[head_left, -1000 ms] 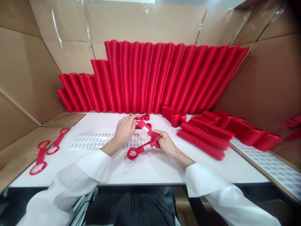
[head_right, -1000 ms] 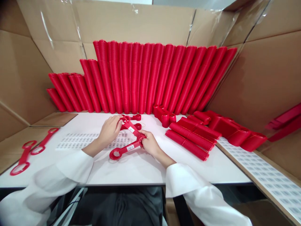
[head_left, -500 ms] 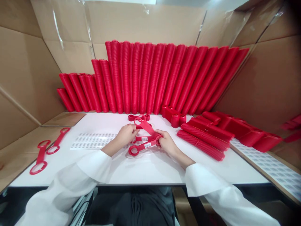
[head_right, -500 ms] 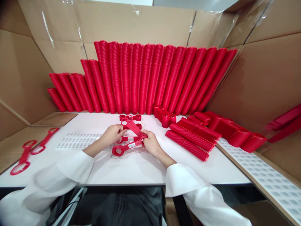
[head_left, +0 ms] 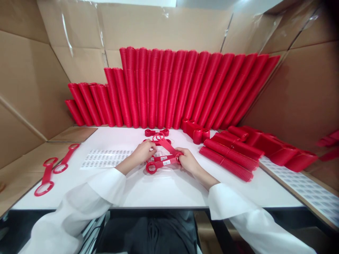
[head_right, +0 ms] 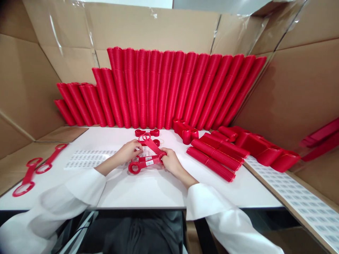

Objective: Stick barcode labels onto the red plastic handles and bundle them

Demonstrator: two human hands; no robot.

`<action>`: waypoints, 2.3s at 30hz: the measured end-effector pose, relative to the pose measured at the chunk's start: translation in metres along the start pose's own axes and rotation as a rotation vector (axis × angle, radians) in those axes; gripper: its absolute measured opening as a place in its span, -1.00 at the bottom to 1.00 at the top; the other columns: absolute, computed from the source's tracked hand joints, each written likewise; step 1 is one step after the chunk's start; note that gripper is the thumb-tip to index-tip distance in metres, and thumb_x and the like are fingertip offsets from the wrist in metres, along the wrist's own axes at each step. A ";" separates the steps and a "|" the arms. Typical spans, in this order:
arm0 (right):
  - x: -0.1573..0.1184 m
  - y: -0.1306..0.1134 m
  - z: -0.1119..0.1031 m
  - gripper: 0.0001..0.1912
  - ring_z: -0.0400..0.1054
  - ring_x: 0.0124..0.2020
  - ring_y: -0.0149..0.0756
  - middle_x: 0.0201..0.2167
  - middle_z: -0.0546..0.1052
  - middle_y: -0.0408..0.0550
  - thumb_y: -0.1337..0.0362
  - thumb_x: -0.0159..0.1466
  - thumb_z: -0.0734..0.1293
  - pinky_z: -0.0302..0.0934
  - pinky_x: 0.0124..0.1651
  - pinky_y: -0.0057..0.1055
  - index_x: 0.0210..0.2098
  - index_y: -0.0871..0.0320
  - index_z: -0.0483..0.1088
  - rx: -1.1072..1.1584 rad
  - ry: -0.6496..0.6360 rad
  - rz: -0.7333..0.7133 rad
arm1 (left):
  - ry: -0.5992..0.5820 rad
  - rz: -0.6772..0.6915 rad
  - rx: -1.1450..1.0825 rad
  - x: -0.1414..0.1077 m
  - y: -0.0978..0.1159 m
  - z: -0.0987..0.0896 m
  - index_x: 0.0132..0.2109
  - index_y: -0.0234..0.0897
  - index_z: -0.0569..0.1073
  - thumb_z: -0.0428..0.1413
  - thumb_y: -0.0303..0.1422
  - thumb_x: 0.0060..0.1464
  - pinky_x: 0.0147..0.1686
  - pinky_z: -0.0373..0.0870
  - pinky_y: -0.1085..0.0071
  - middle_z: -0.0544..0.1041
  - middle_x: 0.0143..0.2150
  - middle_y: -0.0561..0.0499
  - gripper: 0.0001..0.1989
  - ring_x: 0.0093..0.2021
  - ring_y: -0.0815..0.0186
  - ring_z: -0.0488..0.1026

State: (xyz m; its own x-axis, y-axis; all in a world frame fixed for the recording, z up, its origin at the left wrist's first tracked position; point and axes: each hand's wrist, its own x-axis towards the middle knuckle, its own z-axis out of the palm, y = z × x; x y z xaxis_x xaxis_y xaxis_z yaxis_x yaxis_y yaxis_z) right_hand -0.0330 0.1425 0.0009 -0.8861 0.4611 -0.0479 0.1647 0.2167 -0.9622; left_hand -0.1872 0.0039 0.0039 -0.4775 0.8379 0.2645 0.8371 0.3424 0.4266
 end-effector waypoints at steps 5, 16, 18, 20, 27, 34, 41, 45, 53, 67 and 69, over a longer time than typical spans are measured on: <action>-0.001 -0.002 0.003 -0.65 0.04 -0.84 -0.49 -0.81 0.22 -0.29 0.49 -0.13 0.04 -0.12 -0.80 -0.57 -0.40 0.20 0.33 -0.007 0.025 -0.038 | -0.024 -0.044 -0.476 0.000 0.013 -0.009 -0.41 -0.34 0.41 0.03 -0.33 -0.02 -0.48 0.27 0.50 0.38 -0.50 0.06 -0.85 -0.50 0.40 0.33; -0.005 -0.003 0.008 -0.58 0.08 -0.81 -0.49 -0.75 0.29 -0.26 0.50 -0.14 0.04 -0.05 -0.76 -0.56 -0.36 0.21 0.38 0.024 0.002 -0.104 | 0.027 -0.194 -0.785 -0.001 0.034 -0.009 -0.37 -0.36 0.46 0.11 -0.26 -0.07 -0.63 0.03 0.55 0.22 -0.65 0.17 -0.79 -0.64 0.52 0.09; -0.006 -0.004 0.008 -0.57 0.09 -0.81 -0.49 -0.76 0.29 -0.27 0.51 -0.14 0.04 -0.05 -0.75 -0.56 -0.35 0.22 0.38 0.028 0.008 -0.111 | 0.027 -0.206 -0.814 -0.001 0.033 -0.007 -0.36 -0.36 0.47 0.13 -0.25 -0.09 -0.62 0.05 0.54 0.25 -0.63 0.16 -0.77 -0.64 0.52 0.09; -0.007 -0.006 0.008 -0.58 0.09 -0.81 -0.49 -0.77 0.28 -0.27 0.51 -0.14 0.03 -0.05 -0.74 -0.56 -0.36 0.22 0.37 0.036 0.013 -0.113 | 0.029 -0.214 -0.826 -0.002 0.033 -0.005 -0.35 -0.36 0.48 0.14 -0.24 -0.10 -0.62 0.07 0.54 0.25 -0.63 0.16 -0.76 -0.64 0.52 0.09; -0.008 -0.007 0.009 -0.60 0.08 -0.80 -0.49 -0.78 0.25 -0.28 0.51 -0.13 0.02 -0.02 -0.72 -0.57 -0.38 0.21 0.36 0.059 0.011 -0.143 | 0.043 -0.237 -0.816 -0.002 0.036 -0.005 -0.36 -0.36 0.47 0.14 -0.24 -0.11 -0.64 0.06 0.55 0.29 -0.61 0.15 -0.76 -0.63 0.53 0.10; -0.008 -0.006 0.009 -0.57 0.09 -0.78 -0.49 -0.76 0.29 -0.27 0.50 -0.15 0.03 0.00 -0.71 -0.56 -0.36 0.22 0.38 0.057 0.004 -0.147 | 0.060 -0.246 -0.805 -0.002 0.038 -0.004 -0.36 -0.36 0.45 0.13 -0.25 -0.09 -0.64 0.03 0.54 0.27 -0.62 0.16 -0.77 -0.64 0.51 0.10; -0.009 -0.006 0.010 -0.56 0.08 -0.78 -0.50 -0.75 0.28 -0.27 0.49 -0.15 0.03 0.00 -0.69 -0.57 -0.34 0.22 0.38 0.090 -0.018 -0.171 | 0.194 -0.046 -0.395 -0.006 0.037 0.004 -0.36 -0.32 0.44 0.02 -0.27 0.06 -0.56 0.02 0.50 0.17 -0.66 0.17 -0.80 -0.61 0.47 0.11; -0.007 -0.001 0.010 -0.49 0.09 -0.77 -0.50 -0.73 0.30 -0.26 0.48 -0.17 0.03 -0.02 -0.71 -0.56 -0.26 0.23 0.38 0.119 -0.059 -0.191 | 0.310 0.117 0.098 -0.011 0.041 0.002 -0.33 -0.29 0.42 -0.04 -0.28 0.14 -0.39 0.16 0.43 0.35 -0.52 0.07 -0.79 -0.47 0.36 0.27; -0.010 -0.003 0.009 -0.48 0.07 -0.74 -0.51 -0.71 0.29 -0.26 0.45 -0.19 0.04 -0.04 -0.69 -0.56 -0.26 0.22 0.39 0.181 -0.091 -0.222 | 0.536 0.153 0.466 -0.009 0.046 -0.004 0.01 -0.33 0.34 -0.06 -0.14 0.14 -0.07 0.17 0.18 0.27 0.10 -0.22 -0.59 0.03 0.04 0.18; -0.007 -0.003 0.008 -0.53 0.05 -0.78 -0.50 -0.76 0.25 -0.29 0.43 -0.17 0.05 -0.10 -0.72 -0.57 -0.28 0.22 0.36 0.229 -0.025 -0.113 | 0.449 0.164 0.037 -0.002 0.023 -0.007 -0.28 -0.33 0.38 -0.11 -0.32 0.20 -0.01 0.23 0.33 0.26 -0.08 -0.13 -0.77 -0.10 0.28 0.28; -0.007 -0.004 0.006 -0.54 0.05 -0.79 -0.49 -0.78 0.25 -0.29 0.43 -0.17 0.04 -0.11 -0.74 -0.57 -0.29 0.22 0.35 0.202 -0.004 -0.107 | 0.442 0.156 0.014 -0.002 0.023 -0.010 -0.35 -0.31 0.37 -0.10 -0.32 0.18 -0.04 0.24 0.33 0.32 -0.16 -0.09 -0.77 -0.15 0.28 0.29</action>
State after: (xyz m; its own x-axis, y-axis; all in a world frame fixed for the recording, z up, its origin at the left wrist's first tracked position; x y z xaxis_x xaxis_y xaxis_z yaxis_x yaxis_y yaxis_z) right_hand -0.0303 0.1329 0.0031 -0.8956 0.4412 0.0569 -0.0200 0.0877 -0.9959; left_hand -0.1690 0.0059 0.0217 -0.4110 0.6195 0.6688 0.9100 0.2352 0.3414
